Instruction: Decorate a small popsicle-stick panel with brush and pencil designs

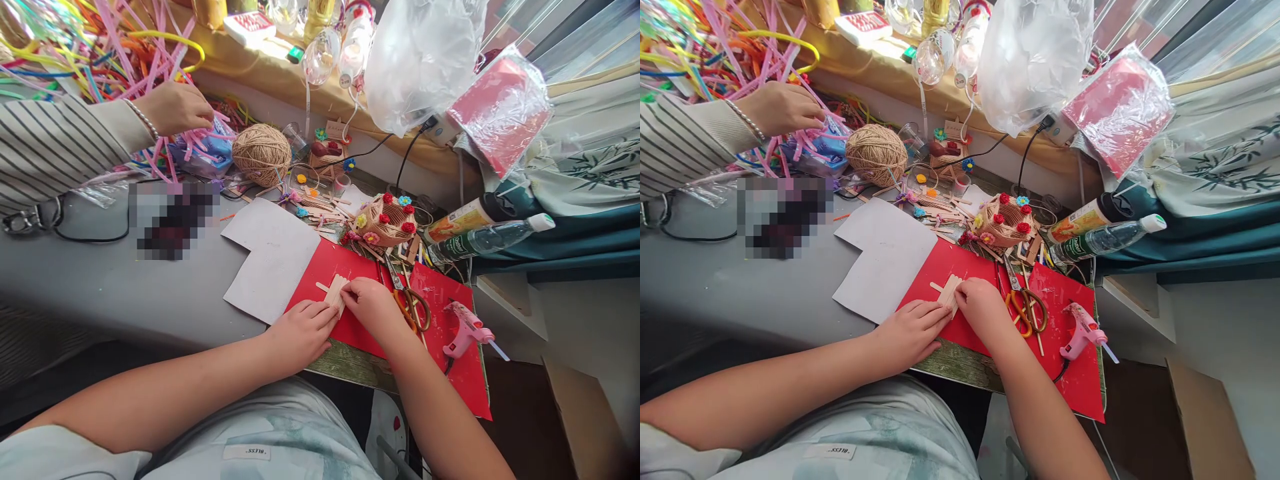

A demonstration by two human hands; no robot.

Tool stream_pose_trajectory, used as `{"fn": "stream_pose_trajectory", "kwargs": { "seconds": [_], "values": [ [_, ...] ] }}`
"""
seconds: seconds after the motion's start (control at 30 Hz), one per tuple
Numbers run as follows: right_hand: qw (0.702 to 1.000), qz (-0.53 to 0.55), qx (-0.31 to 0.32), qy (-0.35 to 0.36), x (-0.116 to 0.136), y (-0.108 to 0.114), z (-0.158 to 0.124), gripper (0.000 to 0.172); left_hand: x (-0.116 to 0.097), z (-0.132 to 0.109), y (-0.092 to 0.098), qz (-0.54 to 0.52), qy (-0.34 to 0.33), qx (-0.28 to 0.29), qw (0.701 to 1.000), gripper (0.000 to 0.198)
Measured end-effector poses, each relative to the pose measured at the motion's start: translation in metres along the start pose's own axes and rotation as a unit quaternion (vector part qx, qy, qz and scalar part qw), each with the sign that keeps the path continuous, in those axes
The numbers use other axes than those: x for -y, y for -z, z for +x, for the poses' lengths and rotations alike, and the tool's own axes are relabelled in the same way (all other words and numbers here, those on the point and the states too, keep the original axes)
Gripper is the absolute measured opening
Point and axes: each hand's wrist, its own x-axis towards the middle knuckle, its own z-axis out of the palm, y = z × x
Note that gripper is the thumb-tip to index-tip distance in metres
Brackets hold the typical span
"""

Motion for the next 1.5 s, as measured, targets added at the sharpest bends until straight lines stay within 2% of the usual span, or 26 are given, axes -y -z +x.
{"fn": "stream_pose_trajectory", "kwargs": {
  "seconds": [0.53,1.07,1.27,1.5],
  "values": [
    [0.999,-0.023,-0.023,0.034,-0.004,-0.012,-0.002,0.019,0.001,0.001,0.001,-0.010,-0.004,0.003,1.000,0.054],
    [0.999,-0.036,-0.036,0.015,-0.010,-0.009,0.003,0.020,0.002,0.001,0.002,-0.011,-0.002,0.012,1.000,0.054],
    [1.000,0.000,-0.015,0.018,-0.010,-0.003,0.000,0.020,0.001,0.000,0.000,-0.007,-0.003,0.010,1.000,0.053],
    [1.000,-0.011,-0.015,0.012,-0.005,0.000,0.001,0.017,0.001,0.000,-0.001,-0.008,0.001,0.007,1.000,0.054]
  ]
}}
